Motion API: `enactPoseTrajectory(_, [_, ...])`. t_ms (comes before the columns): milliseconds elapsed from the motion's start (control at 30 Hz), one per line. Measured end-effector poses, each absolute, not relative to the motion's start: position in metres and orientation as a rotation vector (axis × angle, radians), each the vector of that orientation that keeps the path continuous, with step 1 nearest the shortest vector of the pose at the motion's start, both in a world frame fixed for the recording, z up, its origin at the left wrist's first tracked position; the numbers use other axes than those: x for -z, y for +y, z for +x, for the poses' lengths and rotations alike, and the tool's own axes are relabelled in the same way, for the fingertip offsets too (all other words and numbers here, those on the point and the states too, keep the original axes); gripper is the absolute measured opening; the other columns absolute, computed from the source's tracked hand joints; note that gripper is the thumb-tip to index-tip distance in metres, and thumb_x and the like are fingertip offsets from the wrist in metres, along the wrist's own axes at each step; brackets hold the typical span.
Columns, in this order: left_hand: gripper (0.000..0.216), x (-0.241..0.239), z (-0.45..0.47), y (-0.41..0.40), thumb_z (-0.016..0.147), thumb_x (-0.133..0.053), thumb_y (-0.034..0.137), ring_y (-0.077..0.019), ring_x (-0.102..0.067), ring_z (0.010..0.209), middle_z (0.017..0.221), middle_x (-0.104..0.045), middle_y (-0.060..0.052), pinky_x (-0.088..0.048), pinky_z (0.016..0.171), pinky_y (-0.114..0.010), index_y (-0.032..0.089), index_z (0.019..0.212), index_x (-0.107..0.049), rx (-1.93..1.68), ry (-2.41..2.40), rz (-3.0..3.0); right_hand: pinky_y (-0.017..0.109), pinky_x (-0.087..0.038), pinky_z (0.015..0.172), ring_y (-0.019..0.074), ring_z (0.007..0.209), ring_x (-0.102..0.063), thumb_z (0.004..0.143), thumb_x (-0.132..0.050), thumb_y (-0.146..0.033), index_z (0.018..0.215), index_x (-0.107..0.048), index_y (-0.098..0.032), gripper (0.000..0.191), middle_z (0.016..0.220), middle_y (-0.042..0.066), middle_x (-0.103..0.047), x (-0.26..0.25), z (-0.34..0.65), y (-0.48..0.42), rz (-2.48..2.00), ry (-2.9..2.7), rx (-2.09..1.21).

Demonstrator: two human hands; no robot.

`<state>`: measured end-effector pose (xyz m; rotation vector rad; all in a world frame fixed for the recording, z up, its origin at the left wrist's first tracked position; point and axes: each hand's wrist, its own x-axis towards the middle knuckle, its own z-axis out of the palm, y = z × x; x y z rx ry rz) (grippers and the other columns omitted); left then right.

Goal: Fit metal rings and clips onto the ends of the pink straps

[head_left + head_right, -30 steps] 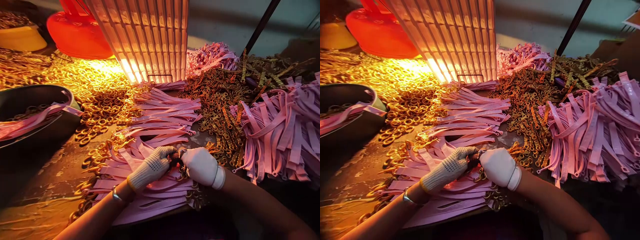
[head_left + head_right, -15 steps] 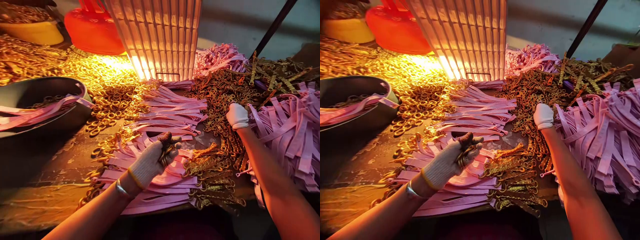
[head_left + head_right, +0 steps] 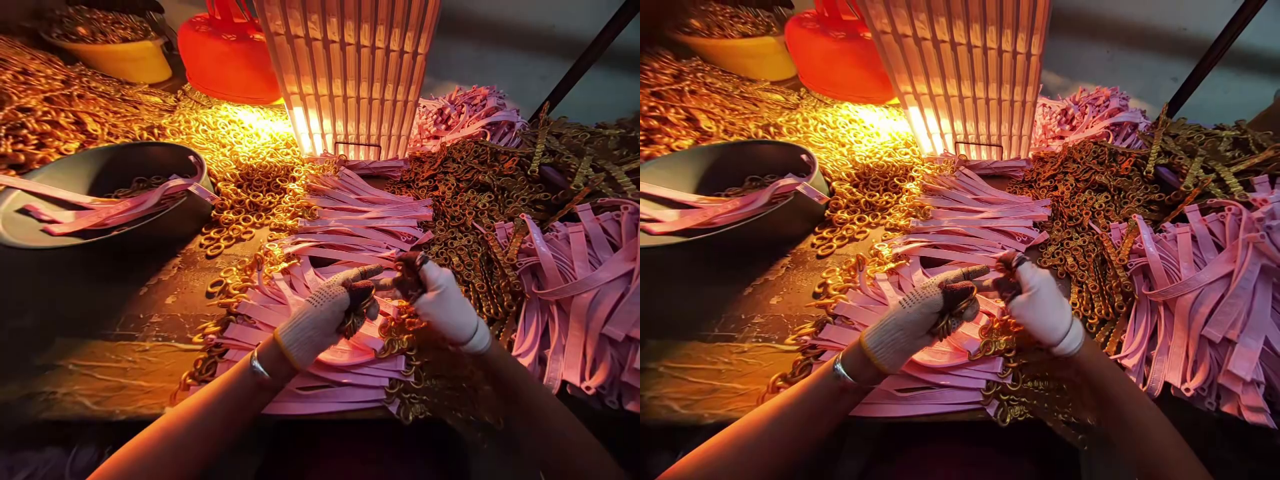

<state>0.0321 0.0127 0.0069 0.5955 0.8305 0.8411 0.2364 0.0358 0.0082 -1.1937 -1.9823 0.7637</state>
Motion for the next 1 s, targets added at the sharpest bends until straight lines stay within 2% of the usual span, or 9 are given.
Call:
enactPoseTrajectory(67, [0.047, -0.003, 0.034, 0.012, 0.084, -0.072, 0.035, -0.0057, -0.040, 0.037, 0.061, -0.064, -0.001, -0.029, 0.033, -0.015, 0.015, 0.126, -0.066, -0.873, 0.833, 0.682, 0.032, -0.054, 0.087, 0.0175, 0.091, -0.067, 0.086, -0.061, -0.018, 0.123, -0.063, -0.021, 0.038, 0.105, 0.004, -0.073, -0.006, 0.217, 0.025, -1.108, -1.929, -0.931])
enactPoseTrajectory(133, [0.037, -0.001, 0.037, 0.012, 0.082, -0.073, 0.041, -0.0069, -0.043, 0.038, 0.060, -0.064, -0.002, -0.032, 0.035, -0.017, 0.015, 0.108, -0.071, -0.880, 0.864, 0.698, 0.030, -0.055, 0.082, 0.0160, 0.086, -0.067, 0.083, -0.062, -0.016, 0.120, -0.065, -0.021, 0.037, 0.099, 0.002, -0.073, -0.004, 0.205, 0.022, -1.030, -1.808, -1.130])
enactPoseTrajectory(267, [0.032, 0.000, 0.044, 0.014, 0.082, -0.073, 0.046, -0.0071, -0.043, 0.037, 0.055, -0.060, 0.000, -0.033, 0.034, -0.017, 0.015, 0.080, -0.066, -0.903, 0.933, 0.645, 0.028, -0.057, 0.066, 0.0149, 0.072, -0.064, 0.083, -0.065, -0.029, 0.112, -0.067, -0.020, 0.030, 0.088, 0.001, -0.072, -0.003, 0.191, 0.026, -1.029, -1.486, -1.391])
enactPoseTrajectory(500, [0.022, -0.001, 0.043, 0.023, 0.089, -0.068, 0.033, -0.0099, -0.058, 0.043, 0.064, -0.068, -0.006, -0.039, 0.035, -0.016, 0.014, 0.078, -0.064, -0.818, 0.982, 0.251, 0.035, -0.059, 0.082, 0.0197, 0.089, -0.068, 0.075, -0.077, -0.039, 0.105, -0.069, -0.023, 0.034, 0.098, 0.003, -0.074, 0.002, 0.199, 0.030, -1.128, -1.324, -1.106])
enactPoseTrajectory(633, [0.008, 0.006, 0.036, 0.020, 0.083, -0.066, 0.020, -0.0107, -0.062, 0.048, 0.066, -0.069, -0.005, -0.039, 0.037, -0.014, 0.013, 0.086, -0.069, -0.823, 0.930, 0.312, 0.038, -0.060, 0.085, 0.0207, 0.091, -0.068, 0.070, -0.081, -0.038, 0.100, -0.070, -0.024, 0.035, 0.100, 0.004, -0.075, 0.006, 0.204, 0.030, -1.151, -1.246, -1.112])
enactPoseTrajectory(700, [0.012, 0.010, 0.034, 0.017, 0.080, -0.068, 0.020, -0.0099, -0.061, 0.050, 0.065, -0.068, -0.004, -0.036, 0.037, -0.013, 0.014, 0.091, -0.071, -0.844, 0.886, 0.417, 0.038, -0.059, 0.087, 0.0208, 0.091, -0.068, 0.067, -0.083, -0.036, 0.098, -0.070, -0.023, 0.036, 0.099, 0.004, -0.075, 0.006, 0.204, 0.030, -1.156, -1.214, -1.135])
enactPoseTrajectory(833, [0.027, 0.008, 0.036, 0.010, 0.081, -0.071, 0.030, -0.0056, -0.042, 0.037, 0.057, -0.060, 0.001, -0.027, 0.033, -0.015, 0.014, 0.103, -0.073, -0.846, 0.901, 0.687, 0.035, -0.058, 0.087, 0.0182, 0.089, -0.068, 0.069, -0.082, -0.030, 0.099, -0.069, -0.023, 0.034, 0.100, 0.003, -0.074, 0.003, 0.202, 0.029, -1.139, -1.194, -1.160])
enactPoseTrajectory(933, [0.038, 0.000, 0.038, 0.007, 0.077, -0.070, 0.019, -0.0057, -0.045, 0.044, 0.062, -0.059, 0.003, -0.037, 0.040, -0.015, 0.016, 0.115, -0.072, -1.012, 0.985, 0.891, 0.032, -0.058, 0.085, 0.0169, 0.087, -0.068, 0.073, -0.079, -0.028, 0.098, -0.070, -0.024, 0.028, 0.098, 0.001, -0.074, 0.000, 0.201, 0.028, -1.097, -1.246, -1.182])
enactPoseTrajectory(1000, [0.042, -0.004, 0.038, 0.009, 0.075, -0.067, 0.015, -0.0056, -0.044, 0.045, 0.061, -0.055, 0.004, -0.035, 0.040, -0.015, 0.016, 0.116, -0.072, -1.063, 0.980, 0.856, 0.032, -0.058, 0.086, 0.0172, 0.089, -0.069, 0.079, -0.076, -0.026, 0.103, -0.070, -0.025, 0.025, 0.099, 0.002, -0.074, -0.003, 0.200, 0.022, -1.078, -1.345, -1.099])
